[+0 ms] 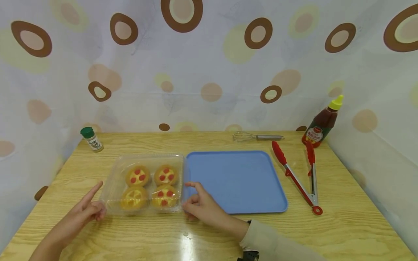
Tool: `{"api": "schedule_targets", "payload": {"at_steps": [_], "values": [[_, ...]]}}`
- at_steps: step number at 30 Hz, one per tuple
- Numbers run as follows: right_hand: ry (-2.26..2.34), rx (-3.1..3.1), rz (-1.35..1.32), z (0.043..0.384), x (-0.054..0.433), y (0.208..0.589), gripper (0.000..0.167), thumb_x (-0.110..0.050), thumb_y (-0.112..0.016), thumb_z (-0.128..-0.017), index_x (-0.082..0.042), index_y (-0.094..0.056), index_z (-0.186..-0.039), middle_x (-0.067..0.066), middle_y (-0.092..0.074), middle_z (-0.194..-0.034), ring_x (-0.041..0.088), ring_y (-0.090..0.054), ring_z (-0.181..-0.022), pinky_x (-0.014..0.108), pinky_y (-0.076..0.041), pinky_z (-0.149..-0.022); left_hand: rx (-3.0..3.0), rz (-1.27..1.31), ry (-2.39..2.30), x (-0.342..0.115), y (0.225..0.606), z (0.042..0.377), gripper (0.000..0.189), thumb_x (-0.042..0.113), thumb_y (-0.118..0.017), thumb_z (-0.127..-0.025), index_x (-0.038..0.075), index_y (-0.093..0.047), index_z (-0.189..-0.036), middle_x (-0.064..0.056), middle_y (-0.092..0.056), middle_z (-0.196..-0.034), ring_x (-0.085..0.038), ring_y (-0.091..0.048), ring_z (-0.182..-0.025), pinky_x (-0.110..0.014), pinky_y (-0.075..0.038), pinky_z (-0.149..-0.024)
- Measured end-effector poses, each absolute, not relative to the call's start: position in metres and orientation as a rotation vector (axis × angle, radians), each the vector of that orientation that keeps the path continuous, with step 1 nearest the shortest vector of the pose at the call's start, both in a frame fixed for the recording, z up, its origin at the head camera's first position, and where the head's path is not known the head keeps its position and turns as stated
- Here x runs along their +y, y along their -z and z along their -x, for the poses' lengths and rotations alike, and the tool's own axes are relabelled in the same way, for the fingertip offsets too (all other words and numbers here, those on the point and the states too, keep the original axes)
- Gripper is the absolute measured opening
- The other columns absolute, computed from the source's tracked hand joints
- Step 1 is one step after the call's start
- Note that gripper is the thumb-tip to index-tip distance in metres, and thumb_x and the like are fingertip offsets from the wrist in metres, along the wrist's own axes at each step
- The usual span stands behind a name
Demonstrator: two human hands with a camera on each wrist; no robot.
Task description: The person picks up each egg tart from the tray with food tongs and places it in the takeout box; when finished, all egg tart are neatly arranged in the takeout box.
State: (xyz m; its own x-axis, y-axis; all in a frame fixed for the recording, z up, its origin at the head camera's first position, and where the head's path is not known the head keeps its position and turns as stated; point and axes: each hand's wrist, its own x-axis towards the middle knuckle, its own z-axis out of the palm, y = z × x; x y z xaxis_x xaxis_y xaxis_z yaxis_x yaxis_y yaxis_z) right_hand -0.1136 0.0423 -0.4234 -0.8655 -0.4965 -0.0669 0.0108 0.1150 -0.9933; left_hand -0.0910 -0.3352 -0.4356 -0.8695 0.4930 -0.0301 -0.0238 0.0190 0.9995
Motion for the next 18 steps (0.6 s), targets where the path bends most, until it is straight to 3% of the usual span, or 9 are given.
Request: {"api": "schedule_targets", "payload": {"at_steps": [3,9,18], "values": [[1.862,1.941,0.412,0.116,0.037,0.427,0.067,-0.004,-0.060,-0.091,-0.009,-0.023,-0.147,0.014,-0.064,-0.077,0.018,-0.060,-0.058,0.033,-0.054,-0.057,1.956,-0.468,-1.916,-0.334,0.435,0.090,0.065,0.005,-0.027,-0.103,0.020,0.015,-0.151,0.002,-0.055,-0.081,-0.017,-0.050,-0.073,-0.031,-0.041,-0.068],[1.948,1.835,0.316,0.135,0.030,0.427,0.073,0.002,-0.056,-0.091,-0.014,-0.018,-0.150,0.024,-0.066,-0.082,0.015,-0.063,-0.057,0.027,-0.051,-0.050,2.041,-0.429,-1.937,-0.329,0.435,0.105,0.064,0.009,-0.029,-0.104,0.009,0.016,-0.149,0.004,-0.052,-0.081,-0.012,-0.050,-0.074,-0.028,-0.043,-0.068],[2.057,1.587,0.224,0.159,0.022,0.431,0.081,0.008,-0.051,-0.090,-0.025,-0.012,-0.153,0.024,-0.068,-0.083,0.018,-0.068,-0.062,0.025,-0.053,-0.051,2.017,-0.371,-2.022,-0.326,0.440,0.125,0.066,0.010,-0.031,-0.104,0.006,0.018,-0.148,0.004,-0.050,-0.079,-0.007,-0.049,-0.072,-0.024,-0.044,-0.065]]}}
